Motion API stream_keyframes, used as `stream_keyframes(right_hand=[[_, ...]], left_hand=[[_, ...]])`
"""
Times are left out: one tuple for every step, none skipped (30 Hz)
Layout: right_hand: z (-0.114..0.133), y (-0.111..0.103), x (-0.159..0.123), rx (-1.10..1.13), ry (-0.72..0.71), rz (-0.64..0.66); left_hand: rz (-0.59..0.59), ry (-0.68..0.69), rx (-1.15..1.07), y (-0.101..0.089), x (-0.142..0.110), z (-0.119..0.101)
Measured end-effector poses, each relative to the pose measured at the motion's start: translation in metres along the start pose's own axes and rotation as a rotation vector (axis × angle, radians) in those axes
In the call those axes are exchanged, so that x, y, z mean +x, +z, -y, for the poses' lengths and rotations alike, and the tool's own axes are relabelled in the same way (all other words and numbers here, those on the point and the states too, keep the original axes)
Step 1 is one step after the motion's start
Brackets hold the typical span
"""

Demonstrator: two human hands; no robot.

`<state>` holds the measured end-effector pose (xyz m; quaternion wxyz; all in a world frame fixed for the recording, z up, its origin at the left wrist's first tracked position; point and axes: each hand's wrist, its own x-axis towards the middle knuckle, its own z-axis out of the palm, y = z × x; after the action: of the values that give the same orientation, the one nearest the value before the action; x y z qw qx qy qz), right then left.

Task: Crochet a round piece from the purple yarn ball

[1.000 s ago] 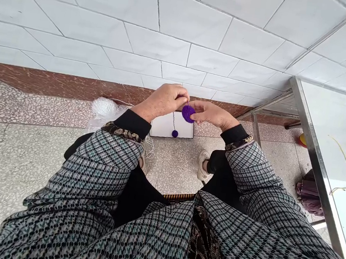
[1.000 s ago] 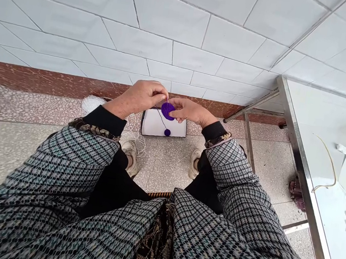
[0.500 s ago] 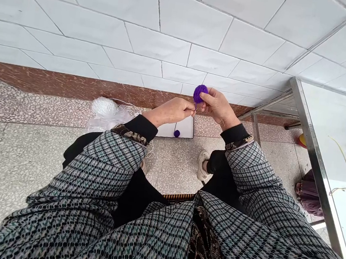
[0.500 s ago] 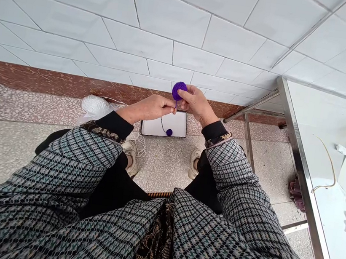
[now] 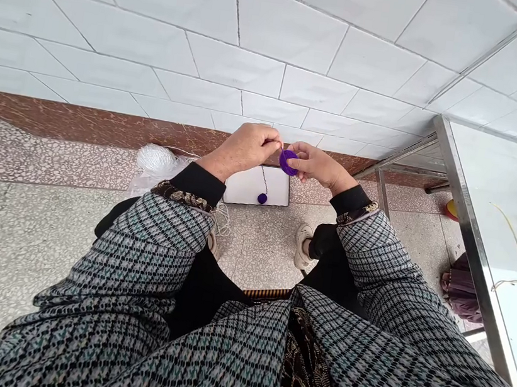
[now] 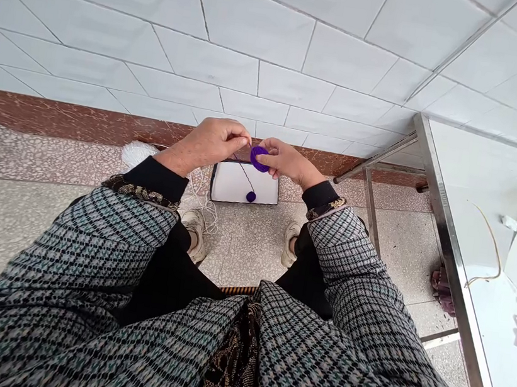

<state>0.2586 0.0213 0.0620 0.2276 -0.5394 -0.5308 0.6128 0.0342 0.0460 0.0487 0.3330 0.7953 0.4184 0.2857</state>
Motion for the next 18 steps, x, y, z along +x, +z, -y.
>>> stream_keyframes(right_hand=[[0.002, 0.001, -0.002, 0.029, 0.000, 0.031], [0.003, 0.002, -0.004, 0.060, -0.003, 0.056], [0.005, 0.002, -0.006, 0.088, -0.007, 0.079], [0.006, 0.003, -0.007, 0.107, -0.012, 0.104], [0.006, 0.003, -0.008, 0.118, -0.018, 0.134], [0.007, 0.003, -0.008, 0.125, -0.029, 0.163], [0.006, 0.003, -0.008, 0.134, -0.046, 0.186], [0.006, 0.002, -0.008, 0.147, -0.070, 0.194], [0.005, 0.001, -0.008, 0.166, -0.100, 0.186], [0.005, 0.000, -0.007, 0.189, -0.132, 0.161], [0.004, -0.001, -0.005, 0.215, -0.161, 0.122], [0.003, -0.002, -0.004, 0.237, -0.184, 0.076], [0.001, -0.003, -0.001, 0.252, -0.200, 0.027], [-0.001, -0.004, 0.002, 0.257, -0.209, -0.025], [-0.003, -0.005, 0.005, 0.249, -0.211, -0.076], [-0.005, -0.005, 0.009, 0.227, -0.206, -0.125], [-0.007, -0.006, 0.012, 0.192, -0.192, -0.172], [-0.010, -0.006, 0.015, 0.145, -0.171, -0.211]], left_hand=[[-0.013, -0.008, 0.005, -0.001, 0.001, 0.001], [-0.018, -0.017, 0.010, -0.002, 0.001, 0.002], [-0.022, -0.026, 0.014, -0.002, 0.002, 0.003], [-0.026, -0.032, 0.015, -0.002, 0.002, 0.003], [-0.029, -0.036, 0.012, -0.001, 0.002, 0.003], [-0.032, -0.040, 0.006, -0.001, 0.003, 0.003], [-0.036, -0.047, -0.002, 0.000, 0.003, 0.003], [-0.041, -0.060, -0.010, 0.002, 0.004, 0.003], [-0.041, -0.077, -0.016, 0.004, 0.004, 0.003], [-0.031, -0.094, -0.025, 0.006, 0.004, 0.003], [-0.009, -0.103, -0.037, 0.009, 0.004, 0.002], [0.032, -0.100, -0.052, 0.013, 0.004, 0.001], [0.089, -0.079, -0.065, 0.016, 0.003, 0.000], [0.159, -0.044, -0.074, 0.019, 0.003, -0.002], [0.230, -0.003, -0.076, 0.022, 0.002, -0.003], [0.294, 0.035, -0.071, 0.023, 0.000, -0.005], [0.343, 0.062, -0.060, 0.023, -0.001, -0.006], [0.369, 0.076, -0.051, 0.022, -0.002, -0.007]])
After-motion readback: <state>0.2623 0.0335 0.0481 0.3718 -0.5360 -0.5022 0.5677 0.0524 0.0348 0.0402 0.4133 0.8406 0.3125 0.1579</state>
